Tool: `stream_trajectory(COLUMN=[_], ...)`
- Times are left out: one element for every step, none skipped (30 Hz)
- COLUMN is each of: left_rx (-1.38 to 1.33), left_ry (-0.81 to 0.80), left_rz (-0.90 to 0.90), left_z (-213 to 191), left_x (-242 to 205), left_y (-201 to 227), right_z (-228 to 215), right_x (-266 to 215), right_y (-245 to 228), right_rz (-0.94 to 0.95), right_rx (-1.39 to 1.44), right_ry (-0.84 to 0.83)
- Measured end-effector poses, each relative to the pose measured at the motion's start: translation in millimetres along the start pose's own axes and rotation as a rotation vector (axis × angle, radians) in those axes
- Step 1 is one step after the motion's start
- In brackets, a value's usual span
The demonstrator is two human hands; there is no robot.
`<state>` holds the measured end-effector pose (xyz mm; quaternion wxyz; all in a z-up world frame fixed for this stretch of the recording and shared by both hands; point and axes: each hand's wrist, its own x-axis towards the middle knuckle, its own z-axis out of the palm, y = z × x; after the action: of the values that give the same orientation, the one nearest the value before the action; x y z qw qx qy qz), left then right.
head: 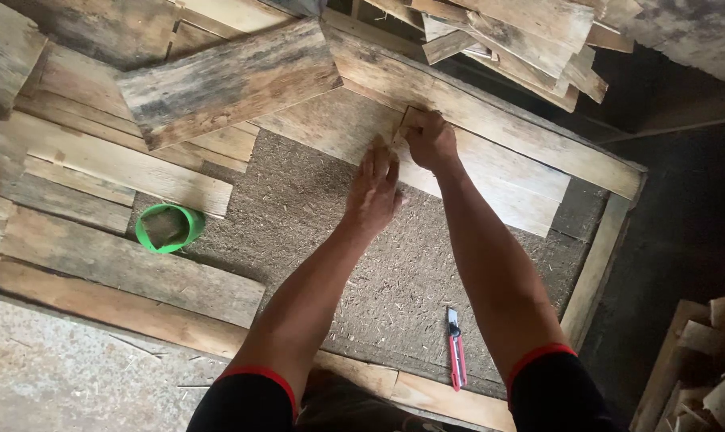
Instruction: The recorder is sorting and arranging thin wood veneer sheets onto a workspace, occasionally using a utility knife to trim them.
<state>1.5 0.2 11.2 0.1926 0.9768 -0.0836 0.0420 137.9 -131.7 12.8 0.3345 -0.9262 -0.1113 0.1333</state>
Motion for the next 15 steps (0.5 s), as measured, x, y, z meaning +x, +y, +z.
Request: stream_trajectory(left_rx=[0.0,0.015,0.03,0.03,0.019,0.008,0.008,0.034,0.062,0.063,0.062,0.061,0.061,0.157,0.252], left_ry=[0.0,-0.008,-0.015,-0.015,-0.048,-0.082,-0.082,-0.105,-0.126,-0.125,-0.156,-0.186,-0.185,-0.208,-0.231], left_rz=[0.0,0.014,0.029,0.029,0.022,0.015,0.014,0.011,0.009,0.009,0.005,0.002,0.003,0.037,0.071], left_z=[-2,-4,-6,-12,-19,-25,-18,-12,-6,-7,-9,-11,-17,-24,-31], left_x=[0,0,1,1,2,2,2,2,3,4,5,6,8,10,12], left_y=[0,0,0,2,3,4,3,1,-1,-1,0,0,2,3,4], right_z=[3,5,8,5,2,0,-1,-2,-4,-3,-2,-2,-2,-3,-4], right_x=[1,1,2,0,-1,-3,-3,-4,-4,-3,-3,-2,-3,-3,-3], right_y=[4,9,13,7,2,-3,-6,-8,-11,-11,-9,-8,-11,-13,-16], right_rz=[0.0,-0.04,-0.08,-0.081,-0.101,-0.121,-0.121,-0.105,-0.089,-0.09,-0.05,-0.011,-0.011,0.007,0.025], right_rx=[0.0,0.002,0.003,0.003,0.019,0.034,0.034,0.025,0.015,0.015,-0.01,-0.035,-0.035,-0.018,0.0], right_ry=[0.0,0.021,0.044,0.044,0.046,0.047,0.047,0.039,0.032,0.033,0.013,-0.006,-0.005,-0.017,-0.03])
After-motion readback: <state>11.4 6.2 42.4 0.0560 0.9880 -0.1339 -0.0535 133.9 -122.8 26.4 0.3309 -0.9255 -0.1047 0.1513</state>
